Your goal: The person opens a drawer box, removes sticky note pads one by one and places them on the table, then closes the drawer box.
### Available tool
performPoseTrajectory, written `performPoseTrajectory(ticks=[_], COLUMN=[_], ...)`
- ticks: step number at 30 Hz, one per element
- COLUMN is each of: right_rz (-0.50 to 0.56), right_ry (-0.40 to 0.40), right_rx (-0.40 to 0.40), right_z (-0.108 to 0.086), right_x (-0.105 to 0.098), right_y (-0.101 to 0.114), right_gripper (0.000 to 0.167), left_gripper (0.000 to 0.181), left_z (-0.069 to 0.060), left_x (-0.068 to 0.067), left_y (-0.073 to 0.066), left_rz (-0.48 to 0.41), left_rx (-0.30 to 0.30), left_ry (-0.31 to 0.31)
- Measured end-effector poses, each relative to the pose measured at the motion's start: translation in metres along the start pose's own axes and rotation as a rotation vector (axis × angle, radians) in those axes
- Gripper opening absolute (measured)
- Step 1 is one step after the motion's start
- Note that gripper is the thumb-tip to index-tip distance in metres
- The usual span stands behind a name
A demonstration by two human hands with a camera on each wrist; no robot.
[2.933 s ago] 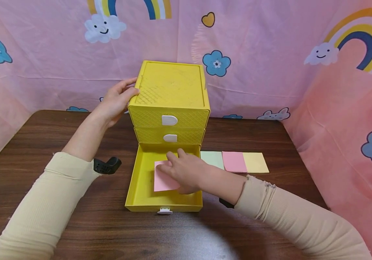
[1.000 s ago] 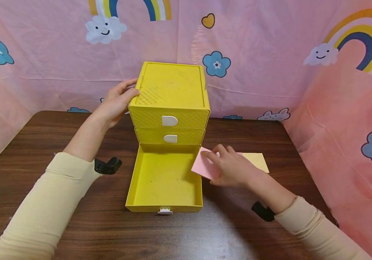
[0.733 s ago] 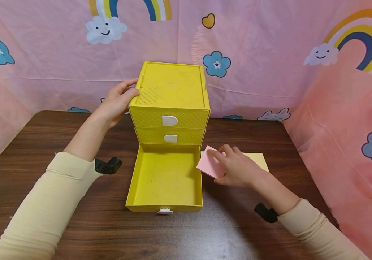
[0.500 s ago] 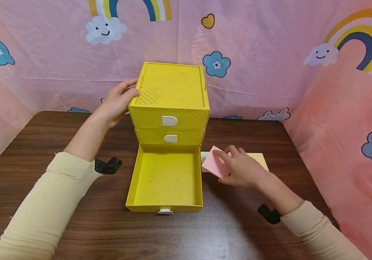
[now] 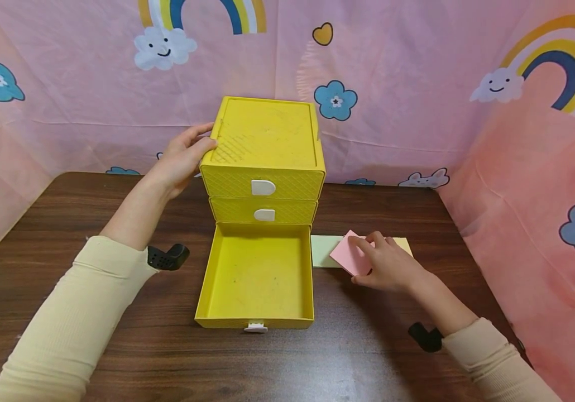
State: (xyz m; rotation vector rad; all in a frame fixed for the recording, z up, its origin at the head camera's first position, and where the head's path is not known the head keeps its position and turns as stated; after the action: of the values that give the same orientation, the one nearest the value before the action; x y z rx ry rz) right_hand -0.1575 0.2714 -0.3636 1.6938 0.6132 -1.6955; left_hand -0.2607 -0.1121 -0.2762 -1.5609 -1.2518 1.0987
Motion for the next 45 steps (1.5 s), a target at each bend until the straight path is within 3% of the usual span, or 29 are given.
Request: performPoseTrajectory(ticks=[19, 45], right_rz=[-0.013, 0.046], right_ry=[-0.005, 0.035], right_rx=[0.127, 0.3], right_z=[-0.026, -0.052], right_x=[0.006, 0.011], right_y=[-0.026, -0.062], right_gripper=[0.075, 0.079], left_gripper=[0.053, 0.053], left_z=[-0.001, -0.001], left_x=[0.0, 0.001], left_y=[-0.001, 0.0], left_rz=[-0.002, -0.004], left_rx=[-0.011, -0.016], left_ry=[-0.003, -0.014])
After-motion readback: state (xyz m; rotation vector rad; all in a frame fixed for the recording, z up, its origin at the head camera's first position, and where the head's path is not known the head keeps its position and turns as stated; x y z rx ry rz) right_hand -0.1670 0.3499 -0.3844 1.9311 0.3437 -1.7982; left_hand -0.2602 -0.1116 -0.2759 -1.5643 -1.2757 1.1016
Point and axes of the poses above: each hand's wrist, its own z-axis towards the middle knuckle, its own x-axis out of the palm, y = z × x, the point moved 1 cm from there along z, towards the middle knuckle, and after that the axes turned 15 degrees about -x, right-handed, at the moved point
